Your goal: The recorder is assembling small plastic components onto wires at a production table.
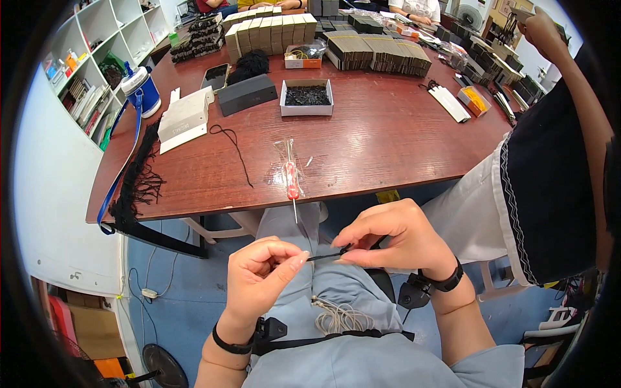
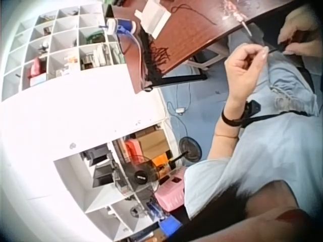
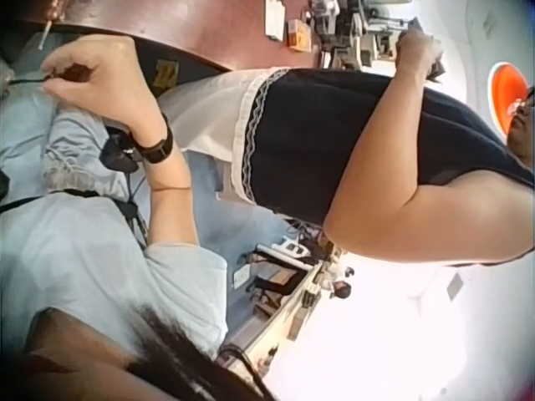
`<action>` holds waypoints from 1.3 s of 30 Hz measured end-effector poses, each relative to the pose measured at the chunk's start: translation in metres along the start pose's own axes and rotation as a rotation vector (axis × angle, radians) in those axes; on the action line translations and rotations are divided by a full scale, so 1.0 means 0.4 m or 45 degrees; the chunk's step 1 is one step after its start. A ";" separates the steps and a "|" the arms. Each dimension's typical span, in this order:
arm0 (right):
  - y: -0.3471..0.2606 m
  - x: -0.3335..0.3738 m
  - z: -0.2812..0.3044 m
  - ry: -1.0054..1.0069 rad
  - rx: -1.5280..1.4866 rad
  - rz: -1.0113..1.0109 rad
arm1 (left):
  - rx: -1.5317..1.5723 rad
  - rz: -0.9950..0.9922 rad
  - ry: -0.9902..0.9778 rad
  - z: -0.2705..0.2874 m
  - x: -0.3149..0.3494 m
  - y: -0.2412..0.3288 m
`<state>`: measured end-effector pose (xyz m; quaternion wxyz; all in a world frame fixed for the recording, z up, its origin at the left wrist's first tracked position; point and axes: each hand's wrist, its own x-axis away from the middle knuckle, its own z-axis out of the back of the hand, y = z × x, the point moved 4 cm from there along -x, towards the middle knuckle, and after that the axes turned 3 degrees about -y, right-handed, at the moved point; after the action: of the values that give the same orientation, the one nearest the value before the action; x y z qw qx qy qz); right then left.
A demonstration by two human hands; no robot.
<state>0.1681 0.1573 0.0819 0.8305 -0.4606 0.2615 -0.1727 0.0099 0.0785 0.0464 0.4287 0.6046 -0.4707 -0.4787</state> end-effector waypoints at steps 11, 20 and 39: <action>0.018 0.017 -0.022 -0.224 0.016 -0.085 | -0.518 -0.179 -0.088 -0.017 0.006 0.018; 0.006 0.049 0.011 -0.034 0.140 -0.056 | -0.706 -0.309 -0.121 -0.012 0.014 0.057; 0.104 0.014 -0.115 -0.247 -0.688 -0.512 | -1.167 -0.682 -0.244 0.119 -0.180 0.076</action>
<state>0.1469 0.1449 0.0244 0.6490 -0.7203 0.1218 -0.2127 -0.0487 0.1402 0.0801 0.4667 0.4080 -0.0798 -0.7806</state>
